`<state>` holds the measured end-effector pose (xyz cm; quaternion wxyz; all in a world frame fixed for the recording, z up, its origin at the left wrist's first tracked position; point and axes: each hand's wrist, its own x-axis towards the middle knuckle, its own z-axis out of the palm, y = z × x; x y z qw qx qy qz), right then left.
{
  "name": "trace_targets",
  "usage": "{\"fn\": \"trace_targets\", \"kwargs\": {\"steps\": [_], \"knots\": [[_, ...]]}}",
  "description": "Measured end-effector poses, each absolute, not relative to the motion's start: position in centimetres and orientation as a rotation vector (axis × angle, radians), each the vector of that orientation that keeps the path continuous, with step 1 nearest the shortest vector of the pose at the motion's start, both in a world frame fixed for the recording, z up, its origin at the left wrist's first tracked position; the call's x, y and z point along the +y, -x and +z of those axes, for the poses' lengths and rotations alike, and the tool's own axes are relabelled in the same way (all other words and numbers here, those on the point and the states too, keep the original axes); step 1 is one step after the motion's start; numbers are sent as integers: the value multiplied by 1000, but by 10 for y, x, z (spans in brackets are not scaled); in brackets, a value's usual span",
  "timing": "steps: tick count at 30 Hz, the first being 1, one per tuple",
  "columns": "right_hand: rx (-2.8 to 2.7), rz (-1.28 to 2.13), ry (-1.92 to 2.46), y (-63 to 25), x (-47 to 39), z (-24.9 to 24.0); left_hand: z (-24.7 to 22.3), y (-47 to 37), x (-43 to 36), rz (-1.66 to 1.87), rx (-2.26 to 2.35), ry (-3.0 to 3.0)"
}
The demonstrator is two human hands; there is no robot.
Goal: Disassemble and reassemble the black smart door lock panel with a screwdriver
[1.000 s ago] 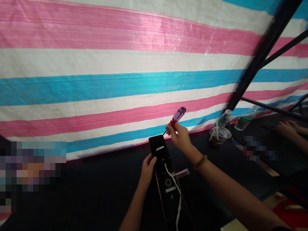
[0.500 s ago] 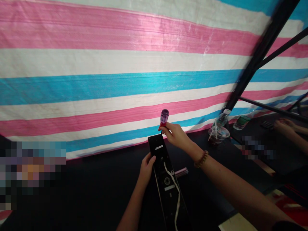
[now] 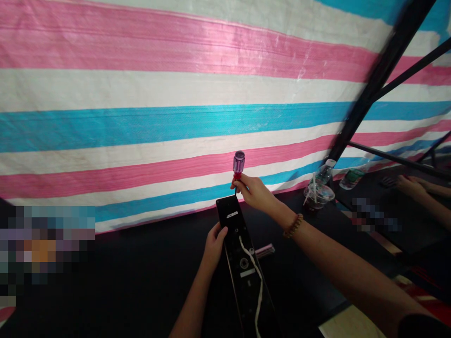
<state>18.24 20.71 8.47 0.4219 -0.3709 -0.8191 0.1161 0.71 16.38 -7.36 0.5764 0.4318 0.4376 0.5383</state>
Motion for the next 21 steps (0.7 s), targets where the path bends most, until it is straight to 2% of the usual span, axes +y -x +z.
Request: {"fn": "trace_targets", "kwargs": {"steps": [7,17,21], "knots": [[-2206,206,976,-182,197,87,-73,-9,163,1280,1018,-1061],[-1735,587,932,-188,213,71,-72,-14,157,1321,964,-1081],[-1567,566,941,-188,215,55,-76,-14,156,1348,985,-1092]]}}
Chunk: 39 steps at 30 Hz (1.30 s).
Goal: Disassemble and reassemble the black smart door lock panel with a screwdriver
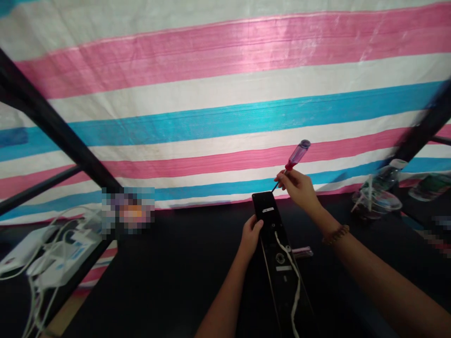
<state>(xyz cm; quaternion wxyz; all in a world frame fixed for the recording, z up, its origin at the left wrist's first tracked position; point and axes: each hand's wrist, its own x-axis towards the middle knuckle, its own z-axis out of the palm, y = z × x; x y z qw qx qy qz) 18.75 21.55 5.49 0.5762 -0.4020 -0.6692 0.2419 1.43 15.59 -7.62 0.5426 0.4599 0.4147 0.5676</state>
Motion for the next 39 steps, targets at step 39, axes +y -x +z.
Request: {"fn": "trace_targets", "kwargs": {"steps": [39], "knots": [[-1369,286,1080,-208,159,43,-81,-26,153,1299,759,-820]]}}
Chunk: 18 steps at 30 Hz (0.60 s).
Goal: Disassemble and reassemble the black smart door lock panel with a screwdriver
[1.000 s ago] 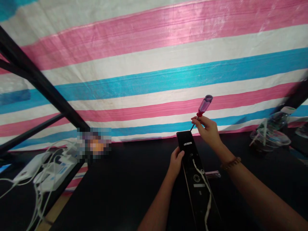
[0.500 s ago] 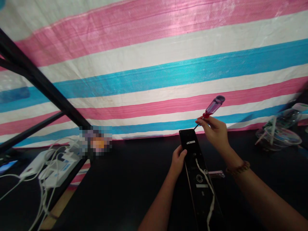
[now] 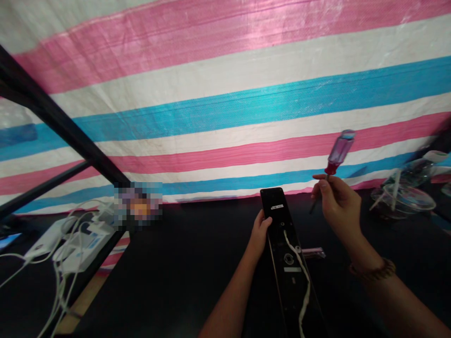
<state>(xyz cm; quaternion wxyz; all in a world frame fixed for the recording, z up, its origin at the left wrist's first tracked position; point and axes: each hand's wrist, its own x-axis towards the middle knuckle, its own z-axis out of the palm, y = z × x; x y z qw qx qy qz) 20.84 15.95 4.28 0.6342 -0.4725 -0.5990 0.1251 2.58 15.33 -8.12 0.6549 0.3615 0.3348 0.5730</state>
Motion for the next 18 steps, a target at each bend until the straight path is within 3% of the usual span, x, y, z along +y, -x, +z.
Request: {"fn": "trace_targets", "kwargs": {"steps": [9,18], "knots": [[-1825,364,1625,-271,158,-73,-59,-45,127,1149,525,-454],[-1935,307,1762,-283,162,-108,-62,-45,131,901,442,-279]]}}
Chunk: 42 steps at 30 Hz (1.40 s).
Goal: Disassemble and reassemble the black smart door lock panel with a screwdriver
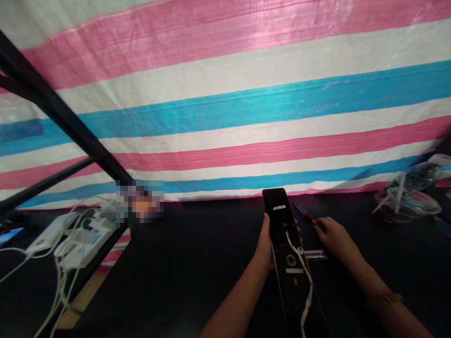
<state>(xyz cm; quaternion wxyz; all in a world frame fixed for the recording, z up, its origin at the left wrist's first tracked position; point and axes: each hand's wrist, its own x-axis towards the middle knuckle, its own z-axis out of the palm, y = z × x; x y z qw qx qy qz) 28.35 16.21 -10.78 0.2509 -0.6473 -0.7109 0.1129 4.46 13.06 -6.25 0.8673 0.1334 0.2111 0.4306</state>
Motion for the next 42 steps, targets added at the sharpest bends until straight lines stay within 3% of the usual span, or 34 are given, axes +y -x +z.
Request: {"fn": "trace_targets", "kwargs": {"steps": [7,13,19,25,33,42], "knots": [[-1714,411,1463,-244,148,-70,-59,-40,133,886,447,-269],[-1219,1147,1138,-173,131,-54,-58,-32,134,1018,524,-182],[-1097,1514,1083,-151,140,-55,-56,-23,139,1085,557,-158],[-882,1463,1085,-137,150,-59,-54,-17,141,1123,596,-117],[-509,1738,932,-129,136,-32,-52,-19,145,1175,554,-39],[-484,1678,968,-131,150,-53,-63,-19,151,1126,589,-55]]}}
